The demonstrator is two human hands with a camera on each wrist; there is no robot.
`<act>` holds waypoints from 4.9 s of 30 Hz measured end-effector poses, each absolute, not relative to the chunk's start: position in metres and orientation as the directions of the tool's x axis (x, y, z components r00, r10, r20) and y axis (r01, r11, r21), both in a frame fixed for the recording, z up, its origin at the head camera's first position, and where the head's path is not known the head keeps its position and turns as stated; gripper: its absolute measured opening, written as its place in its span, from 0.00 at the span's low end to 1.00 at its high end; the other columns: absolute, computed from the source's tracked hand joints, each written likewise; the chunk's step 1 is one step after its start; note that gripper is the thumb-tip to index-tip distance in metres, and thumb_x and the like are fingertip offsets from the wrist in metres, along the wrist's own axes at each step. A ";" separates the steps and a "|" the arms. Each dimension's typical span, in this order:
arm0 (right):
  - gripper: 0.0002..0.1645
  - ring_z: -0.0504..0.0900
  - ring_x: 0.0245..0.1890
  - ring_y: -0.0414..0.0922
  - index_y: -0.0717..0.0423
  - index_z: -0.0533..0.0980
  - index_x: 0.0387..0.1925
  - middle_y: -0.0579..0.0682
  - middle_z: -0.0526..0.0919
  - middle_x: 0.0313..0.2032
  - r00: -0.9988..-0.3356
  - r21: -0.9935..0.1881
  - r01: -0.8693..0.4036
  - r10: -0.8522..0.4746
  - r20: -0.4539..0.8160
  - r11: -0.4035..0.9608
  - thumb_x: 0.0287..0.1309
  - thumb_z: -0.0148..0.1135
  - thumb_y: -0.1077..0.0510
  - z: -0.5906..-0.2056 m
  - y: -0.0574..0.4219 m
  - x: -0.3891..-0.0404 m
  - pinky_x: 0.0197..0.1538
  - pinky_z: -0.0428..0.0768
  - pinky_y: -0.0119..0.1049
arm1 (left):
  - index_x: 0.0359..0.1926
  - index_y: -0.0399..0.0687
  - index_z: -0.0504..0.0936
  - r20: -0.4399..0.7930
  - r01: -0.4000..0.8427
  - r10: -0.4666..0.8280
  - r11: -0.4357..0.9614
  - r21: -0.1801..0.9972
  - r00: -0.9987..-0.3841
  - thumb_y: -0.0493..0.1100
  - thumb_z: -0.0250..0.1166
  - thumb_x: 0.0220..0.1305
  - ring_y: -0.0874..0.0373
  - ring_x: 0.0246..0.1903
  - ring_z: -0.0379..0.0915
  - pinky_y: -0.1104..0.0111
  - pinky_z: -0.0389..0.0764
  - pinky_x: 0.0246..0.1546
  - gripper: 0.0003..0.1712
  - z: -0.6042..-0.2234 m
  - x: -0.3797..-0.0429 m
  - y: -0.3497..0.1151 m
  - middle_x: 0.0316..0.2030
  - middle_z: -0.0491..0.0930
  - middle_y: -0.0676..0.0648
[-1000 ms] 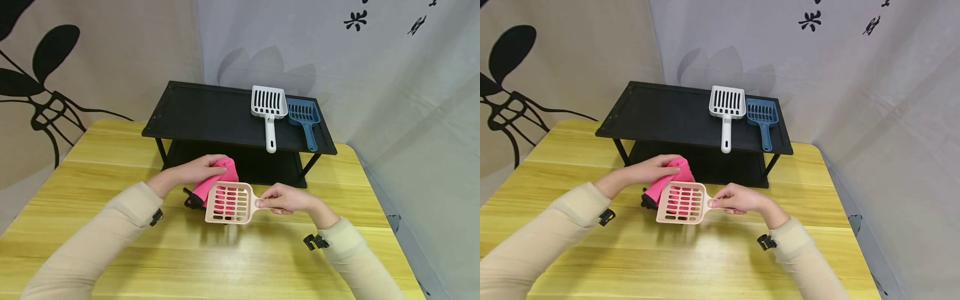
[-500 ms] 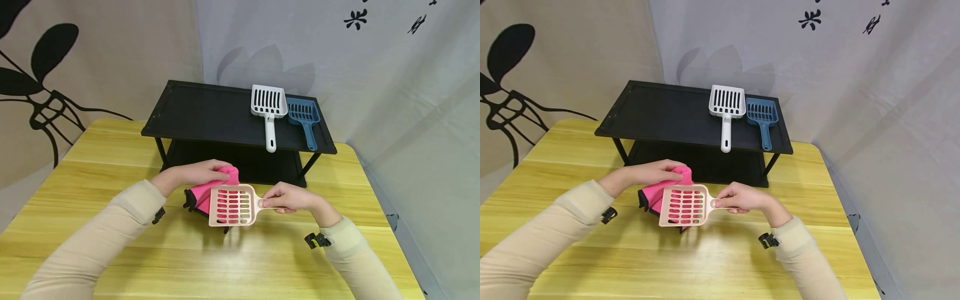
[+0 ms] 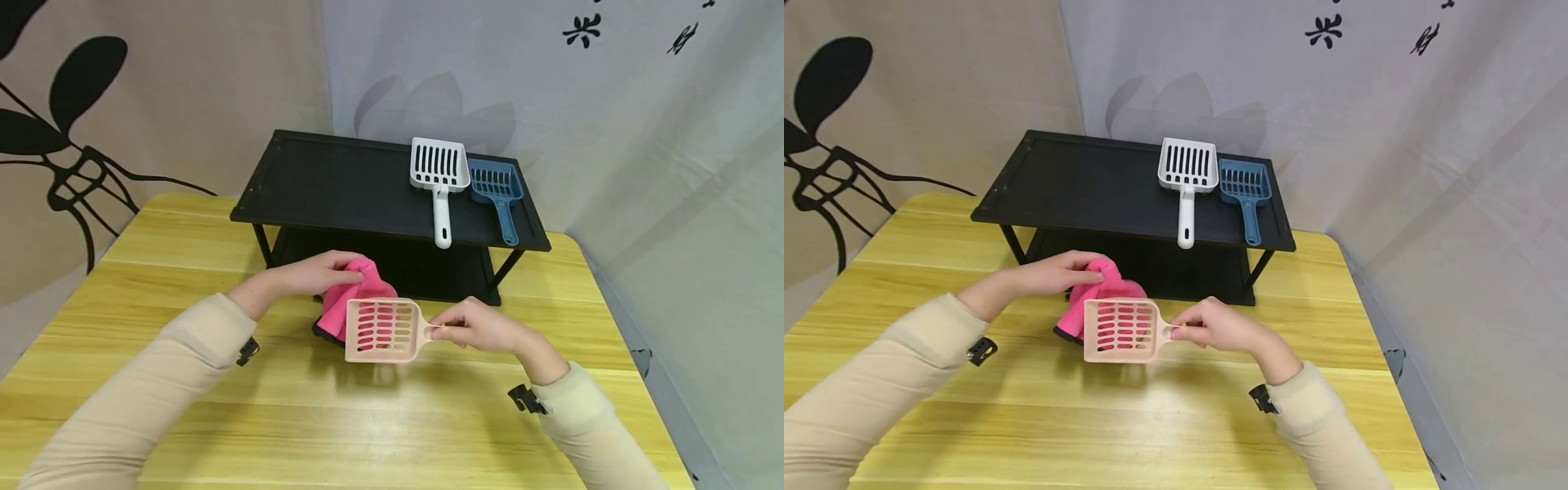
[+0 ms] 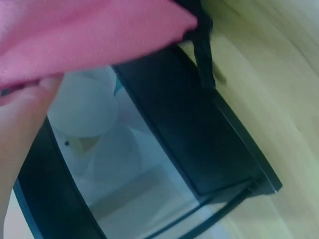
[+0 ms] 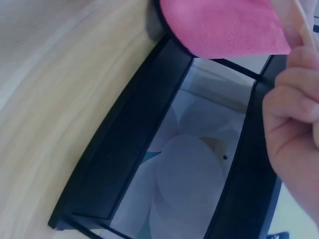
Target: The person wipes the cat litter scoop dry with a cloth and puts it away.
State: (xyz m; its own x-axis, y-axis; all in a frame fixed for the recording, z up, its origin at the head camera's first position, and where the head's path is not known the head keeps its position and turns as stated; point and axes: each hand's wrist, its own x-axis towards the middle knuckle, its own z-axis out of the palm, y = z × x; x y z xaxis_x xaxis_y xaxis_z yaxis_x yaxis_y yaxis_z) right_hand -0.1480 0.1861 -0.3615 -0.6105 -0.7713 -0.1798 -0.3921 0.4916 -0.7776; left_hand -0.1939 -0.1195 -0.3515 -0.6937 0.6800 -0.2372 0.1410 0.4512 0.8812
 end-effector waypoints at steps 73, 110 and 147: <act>0.11 0.63 0.14 0.35 0.57 0.80 0.34 0.42 0.65 0.14 -0.757 -0.762 -0.292 -0.627 -0.186 0.578 0.62 0.56 0.54 -0.380 0.195 -0.152 0.21 0.62 0.28 | 0.62 0.42 0.66 -0.242 0.066 0.604 0.442 0.895 -0.759 0.46 0.49 0.71 0.53 0.50 0.66 0.67 0.74 0.50 0.22 -0.360 -0.191 -0.145 0.50 0.71 0.43; 0.16 0.64 0.12 0.36 0.68 0.66 0.52 0.45 0.73 0.20 -0.890 -0.953 0.228 -0.353 -0.287 0.201 0.69 0.38 0.62 -0.299 0.098 -0.176 0.20 0.63 0.27 | 0.57 0.38 0.67 -0.212 0.060 0.428 0.538 0.841 -0.879 0.48 0.47 0.72 0.64 0.40 0.68 0.74 0.74 0.43 0.21 -0.351 -0.177 -0.219 0.43 0.71 0.45; 0.30 0.69 0.23 0.36 0.61 0.51 0.69 0.46 0.71 0.35 -0.795 -0.881 0.457 -0.500 -0.344 -0.122 0.65 0.39 0.64 -0.301 0.100 -0.175 0.25 0.68 0.23 | 0.61 0.36 0.64 -0.223 0.034 0.439 0.505 0.862 -0.871 0.48 0.47 0.72 0.66 0.42 0.69 0.77 0.74 0.44 0.24 -0.358 -0.174 -0.222 0.50 0.69 0.39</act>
State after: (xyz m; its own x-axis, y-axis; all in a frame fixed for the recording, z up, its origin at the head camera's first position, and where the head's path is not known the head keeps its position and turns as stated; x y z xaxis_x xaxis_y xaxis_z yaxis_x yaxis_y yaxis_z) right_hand -0.1749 0.0996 -0.3006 -0.7951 -0.4996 -0.3437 0.4574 -0.1221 -0.8808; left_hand -0.1739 -0.2216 -0.3583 -0.8705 0.4389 -0.2227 0.0342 0.5053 0.8623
